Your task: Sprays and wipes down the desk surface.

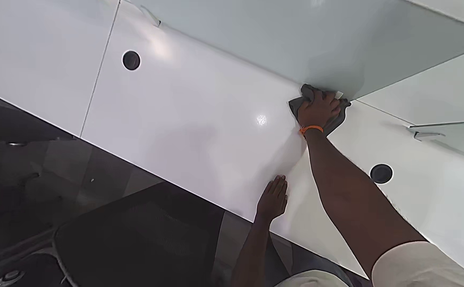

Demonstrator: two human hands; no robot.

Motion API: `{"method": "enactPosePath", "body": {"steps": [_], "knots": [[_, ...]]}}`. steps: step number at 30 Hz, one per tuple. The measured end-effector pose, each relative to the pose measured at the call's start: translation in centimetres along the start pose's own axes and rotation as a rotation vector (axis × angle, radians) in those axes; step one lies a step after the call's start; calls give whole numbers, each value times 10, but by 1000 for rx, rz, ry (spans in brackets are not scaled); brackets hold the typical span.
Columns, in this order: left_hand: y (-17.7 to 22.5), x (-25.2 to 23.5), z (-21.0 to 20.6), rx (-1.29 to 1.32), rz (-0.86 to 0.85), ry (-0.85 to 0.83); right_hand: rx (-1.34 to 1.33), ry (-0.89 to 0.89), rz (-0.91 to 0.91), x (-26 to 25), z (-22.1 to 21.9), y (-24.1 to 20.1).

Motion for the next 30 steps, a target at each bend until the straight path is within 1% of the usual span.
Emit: {"method": "enactPosePath", "body": {"steps": [2,4,5,7,9,10,13,16,18,20,22,24,26,27,28,30], "knots": [[-1,3,-1,18,5,-12,-8,3,8,1,-2,1],[-3,0,0,44,3,-11,-43,6,64,1,0,1],[-1,-2,0,65,8,-16,-46,-7,114,1,2,5],[0,-1,-1,64,14,-5,-44,-56,275,11,-1,17],[-2,1,-3,52,14,0,-51,-76,441,30,-7,37],[-4,1,-4,40,10,17,-52,-87,497,42,-10,47],[-5,1,-5,29,1,44,-41,-120,530,101,-22,85],[-5,2,-4,39,-10,63,-30,-185,548,183,-31,128],[-6,2,-5,39,-15,84,16,-262,580,242,-36,163],[-7,1,-5,35,-6,71,39,-317,631,302,-38,206],[-6,2,-5,27,-1,59,33,-310,649,361,-38,259],[-7,1,-6,22,0,50,48,-292,621,408,-36,315],[-8,1,-6,18,7,44,82,-297,576,437,-32,365],[-7,1,-6,9,16,34,99,-299,560,445,-29,383],[-7,1,-6,-1,21,32,114,-318,551,447,-27,394],[-6,1,-6,-3,19,43,135,-353,545,441,-24,398]]}}
Point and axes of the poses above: each hand's wrist, its own x-axis away from the middle knuckle, its own z-axis out of the back of the hand, y = z × x, the point moved 4 cm from there along -x, towards the middle knuckle, and after that the axes turned 11 degrees about -y, right-handed, at the moved point
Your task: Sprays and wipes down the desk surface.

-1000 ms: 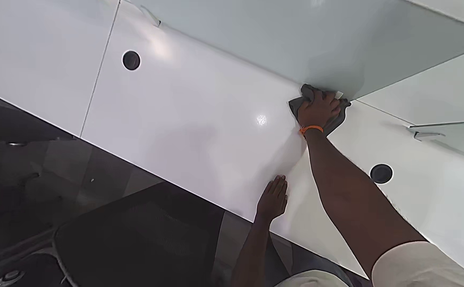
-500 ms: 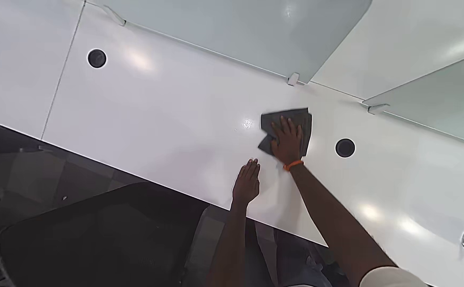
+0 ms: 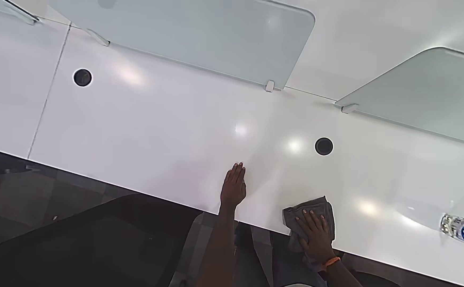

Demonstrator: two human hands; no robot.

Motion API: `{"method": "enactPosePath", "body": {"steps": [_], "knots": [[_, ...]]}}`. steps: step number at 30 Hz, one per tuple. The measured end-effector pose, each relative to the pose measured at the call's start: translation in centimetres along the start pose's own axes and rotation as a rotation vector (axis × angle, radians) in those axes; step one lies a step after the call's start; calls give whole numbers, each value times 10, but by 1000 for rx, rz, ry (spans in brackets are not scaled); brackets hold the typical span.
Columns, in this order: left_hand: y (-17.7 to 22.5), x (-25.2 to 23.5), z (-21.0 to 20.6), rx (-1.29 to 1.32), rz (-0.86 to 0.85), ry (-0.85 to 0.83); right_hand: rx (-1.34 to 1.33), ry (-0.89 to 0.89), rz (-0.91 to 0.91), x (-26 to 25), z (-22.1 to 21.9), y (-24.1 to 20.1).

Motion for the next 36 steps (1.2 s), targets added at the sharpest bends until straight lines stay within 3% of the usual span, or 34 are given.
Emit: {"method": "enactPosePath", "body": {"steps": [9,18,23,29,36], "knots": [[0,0,0,-6,4,22,31,56,-135,-96,36,-21],[2,-2,3,-31,18,23,-5,118,-179,-273,123,-5],[1,-1,3,-40,27,24,-10,174,-241,-344,157,12],[0,-1,2,-39,25,29,-32,205,-161,-393,189,28],[-2,0,1,-23,21,27,-26,159,-114,-411,200,36]]}}
Point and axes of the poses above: each hand's wrist, its own x-axis away from the middle knuckle, its own z-axis out of the back of the hand, y = z × x, the point moved 4 cm from there along -x, towards the middle knuckle, and after that the axes turned 11 degrees about -y, right-handed, at the moved point
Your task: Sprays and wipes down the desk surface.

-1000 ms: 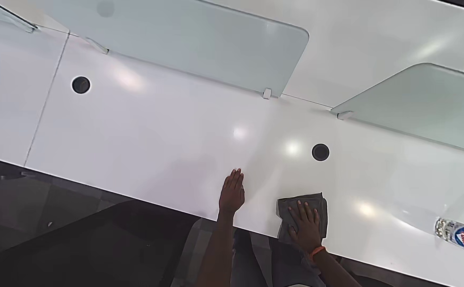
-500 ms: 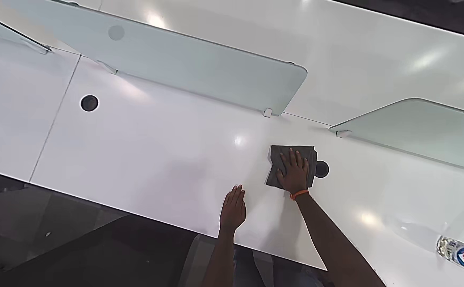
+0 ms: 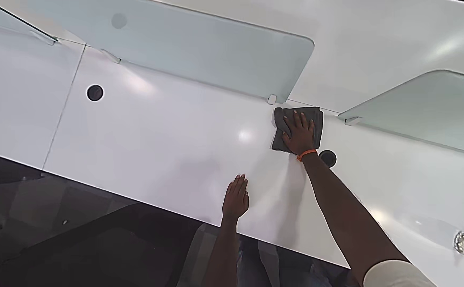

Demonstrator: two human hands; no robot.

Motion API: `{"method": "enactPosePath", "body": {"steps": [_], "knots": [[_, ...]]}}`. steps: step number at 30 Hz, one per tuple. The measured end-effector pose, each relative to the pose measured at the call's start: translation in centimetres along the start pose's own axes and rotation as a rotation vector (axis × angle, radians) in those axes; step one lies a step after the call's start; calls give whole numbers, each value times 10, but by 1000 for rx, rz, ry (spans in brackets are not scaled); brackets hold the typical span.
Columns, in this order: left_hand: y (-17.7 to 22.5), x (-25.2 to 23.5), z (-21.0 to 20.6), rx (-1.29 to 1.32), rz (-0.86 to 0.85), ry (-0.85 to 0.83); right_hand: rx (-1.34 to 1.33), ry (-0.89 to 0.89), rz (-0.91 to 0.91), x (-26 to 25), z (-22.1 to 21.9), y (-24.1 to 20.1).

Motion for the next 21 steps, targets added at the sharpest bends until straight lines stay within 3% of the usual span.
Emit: {"method": "enactPosePath", "body": {"steps": [3,5,11,13,17,21], "knots": [[0,-2,1,4,-14,13,-26,24,-41,25,-12,-7],[1,-2,1,1,-23,15,-42,21,-22,69,-29,-13],[1,-4,4,16,-13,-47,-12,-128,-32,272,-75,2],[8,-11,14,4,30,-172,-5,-173,-180,337,-79,26],[35,-13,64,-108,170,-602,-105,-333,-475,440,-74,62],[61,65,86,7,209,-841,-177,-591,-640,547,-63,71]]}}
Point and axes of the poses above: each hand's wrist, its own x-axis away from the middle knuckle, its own z-axis out of the back of the hand, y = z × x, the point moved 4 cm from there along -x, towards the middle knuckle, and after that the axes turned 11 degrees about -y, right-handed, at the moved point
